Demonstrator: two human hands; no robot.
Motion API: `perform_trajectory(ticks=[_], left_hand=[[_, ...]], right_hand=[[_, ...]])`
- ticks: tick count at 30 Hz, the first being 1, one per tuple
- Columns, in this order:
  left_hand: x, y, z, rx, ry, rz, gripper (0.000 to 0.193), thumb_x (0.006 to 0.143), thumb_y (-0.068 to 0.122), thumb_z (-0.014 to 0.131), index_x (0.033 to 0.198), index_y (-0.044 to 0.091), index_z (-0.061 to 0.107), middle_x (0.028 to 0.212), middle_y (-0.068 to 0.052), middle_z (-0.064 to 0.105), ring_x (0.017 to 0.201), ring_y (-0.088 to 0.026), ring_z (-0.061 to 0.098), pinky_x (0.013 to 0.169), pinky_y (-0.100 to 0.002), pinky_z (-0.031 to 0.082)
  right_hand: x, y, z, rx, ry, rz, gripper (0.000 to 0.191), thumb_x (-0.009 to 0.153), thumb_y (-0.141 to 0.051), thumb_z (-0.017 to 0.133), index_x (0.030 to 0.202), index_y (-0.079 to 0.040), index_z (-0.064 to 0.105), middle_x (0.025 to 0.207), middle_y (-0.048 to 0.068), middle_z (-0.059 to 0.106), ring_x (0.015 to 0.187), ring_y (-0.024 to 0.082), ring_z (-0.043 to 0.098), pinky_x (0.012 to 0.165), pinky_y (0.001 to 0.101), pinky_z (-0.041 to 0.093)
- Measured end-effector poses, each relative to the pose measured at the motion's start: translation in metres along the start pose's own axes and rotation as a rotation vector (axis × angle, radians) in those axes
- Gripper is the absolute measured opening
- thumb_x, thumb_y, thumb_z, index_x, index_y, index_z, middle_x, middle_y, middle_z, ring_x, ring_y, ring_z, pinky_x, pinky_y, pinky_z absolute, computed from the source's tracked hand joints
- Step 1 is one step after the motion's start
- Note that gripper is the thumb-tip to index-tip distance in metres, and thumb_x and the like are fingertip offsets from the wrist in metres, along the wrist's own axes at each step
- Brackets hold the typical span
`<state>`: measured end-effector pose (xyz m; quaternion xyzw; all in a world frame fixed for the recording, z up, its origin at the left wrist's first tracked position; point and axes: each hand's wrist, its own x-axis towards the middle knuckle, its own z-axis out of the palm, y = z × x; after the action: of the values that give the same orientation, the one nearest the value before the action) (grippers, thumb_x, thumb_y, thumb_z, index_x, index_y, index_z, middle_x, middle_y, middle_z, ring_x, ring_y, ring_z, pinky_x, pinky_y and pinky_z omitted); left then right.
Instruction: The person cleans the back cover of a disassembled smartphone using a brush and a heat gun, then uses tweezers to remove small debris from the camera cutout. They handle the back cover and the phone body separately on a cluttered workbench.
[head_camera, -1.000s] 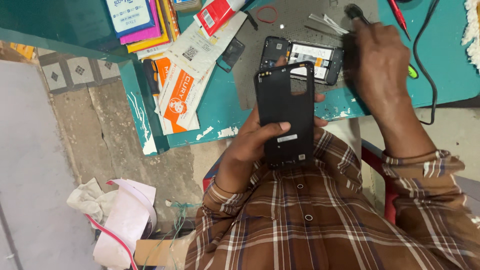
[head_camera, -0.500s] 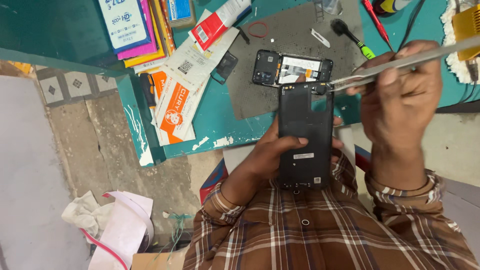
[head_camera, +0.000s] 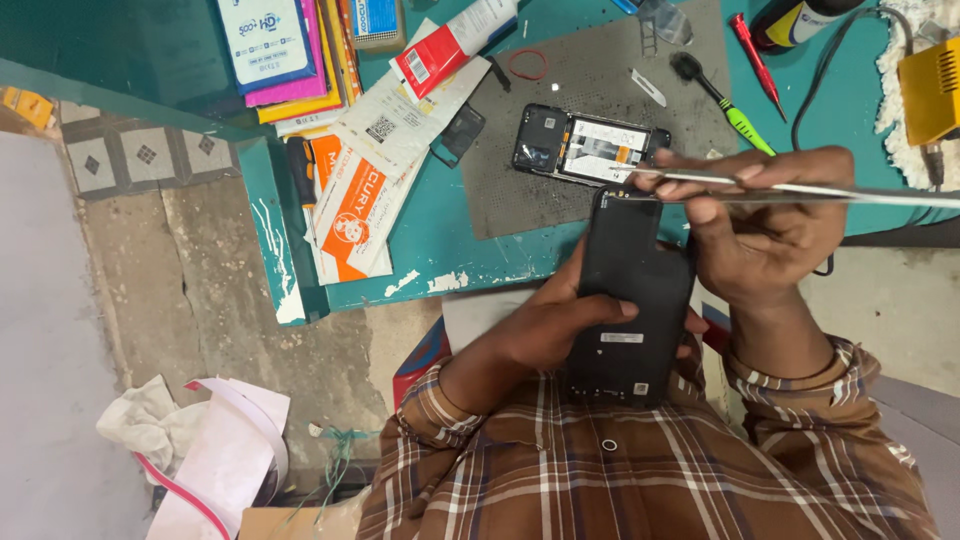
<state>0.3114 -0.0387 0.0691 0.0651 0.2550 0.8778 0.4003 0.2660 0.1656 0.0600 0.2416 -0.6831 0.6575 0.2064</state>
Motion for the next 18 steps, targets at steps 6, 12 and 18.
perform_trajectory(ticks=[6,12,18], left_hand=[[-0.004,0.0019,0.0022,0.004,-0.049,0.002,0.077,0.098,-0.008,0.044,0.166,0.01,0.012,0.128,-0.033,0.06,0.114,-0.043,0.067,0.105,-0.055,0.057],[-0.0029,0.0002,0.0014,-0.01,-0.048,-0.004,0.075,0.098,-0.008,0.044,0.166,0.009,0.015,0.127,-0.034,0.062,0.116,-0.043,0.067,0.104,-0.054,0.057],[-0.0019,-0.0022,-0.0008,0.003,-0.069,0.003,0.072,0.099,-0.008,0.045,0.164,0.008,0.017,0.125,-0.034,0.062,0.116,-0.042,0.067,0.105,-0.054,0.058]], right_hand=[[-0.0025,0.0015,-0.0001,0.105,0.038,0.046,0.031,0.11,-0.006,0.062,0.121,-0.007,0.033,0.091,0.017,0.061,0.084,0.021,0.072,0.086,0.0444,0.07],[-0.0061,0.0053,-0.0008,0.074,0.03,0.048,0.031,0.11,-0.005,0.062,0.12,-0.007,0.033,0.09,0.016,0.061,0.084,0.019,0.07,0.085,0.042,0.069],[-0.0078,0.0072,-0.0014,0.036,0.056,0.05,0.033,0.109,-0.005,0.065,0.12,-0.006,0.034,0.089,0.016,0.062,0.082,0.016,0.068,0.081,0.0376,0.07]])
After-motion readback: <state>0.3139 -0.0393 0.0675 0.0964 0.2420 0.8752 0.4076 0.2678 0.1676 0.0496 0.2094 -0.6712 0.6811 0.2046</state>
